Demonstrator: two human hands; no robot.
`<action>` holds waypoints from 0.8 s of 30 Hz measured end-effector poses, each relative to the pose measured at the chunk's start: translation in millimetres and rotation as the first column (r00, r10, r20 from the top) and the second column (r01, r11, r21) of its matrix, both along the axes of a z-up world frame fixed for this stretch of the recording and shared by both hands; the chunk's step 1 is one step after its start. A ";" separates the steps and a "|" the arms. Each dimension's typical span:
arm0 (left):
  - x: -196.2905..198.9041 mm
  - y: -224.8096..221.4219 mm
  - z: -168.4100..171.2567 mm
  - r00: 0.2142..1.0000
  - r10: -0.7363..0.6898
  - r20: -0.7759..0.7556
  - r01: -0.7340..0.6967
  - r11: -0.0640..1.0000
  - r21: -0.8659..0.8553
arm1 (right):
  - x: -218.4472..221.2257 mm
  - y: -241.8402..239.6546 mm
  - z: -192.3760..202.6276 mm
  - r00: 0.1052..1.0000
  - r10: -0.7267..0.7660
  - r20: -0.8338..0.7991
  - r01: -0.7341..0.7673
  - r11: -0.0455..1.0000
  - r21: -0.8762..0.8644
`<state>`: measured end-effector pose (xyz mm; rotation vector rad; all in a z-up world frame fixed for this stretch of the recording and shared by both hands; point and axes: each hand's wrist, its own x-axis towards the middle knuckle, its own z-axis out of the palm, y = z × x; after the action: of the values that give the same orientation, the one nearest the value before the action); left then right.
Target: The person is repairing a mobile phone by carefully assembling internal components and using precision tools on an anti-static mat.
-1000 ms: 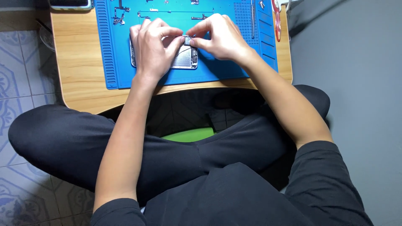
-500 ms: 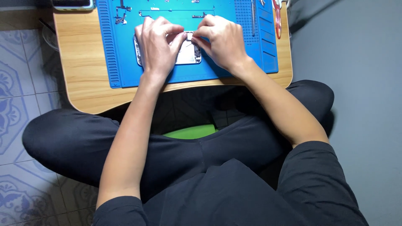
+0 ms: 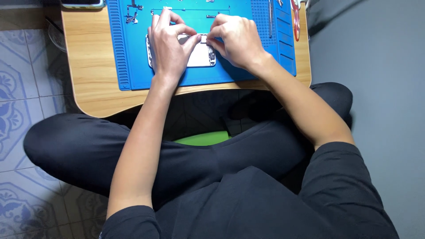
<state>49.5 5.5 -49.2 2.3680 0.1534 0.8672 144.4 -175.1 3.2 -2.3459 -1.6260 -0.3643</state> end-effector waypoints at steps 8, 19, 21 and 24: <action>-5.7 0.1 8.8 1.000 -0.021 -0.020 0.024 0.988 0.151 | 0.9 -0.9 2.8 0.999 -0.011 -0.038 0.012 1.000 0.018; -6.7 4.4 12.8 0.993 -0.111 -0.037 0.115 0.977 0.181 | 0.4 -5.1 -4.6 1.000 0.001 0.018 -0.003 0.995 0.103; -7.5 7.4 12.4 0.988 -0.113 -0.103 0.136 0.958 0.253 | 0.7 -4.0 -4.1 1.000 0.007 0.015 -0.008 0.996 0.087; -11.5 11.8 20.9 0.979 -0.139 -0.147 0.180 0.930 0.320 | -1.4 -3.1 -1.7 1.000 0.012 0.004 -0.012 0.998 0.062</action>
<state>38.0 17.3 -28.3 2.7040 -0.1496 0.7138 143.0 -178.3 1.5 -2.2903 -1.6062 -0.4113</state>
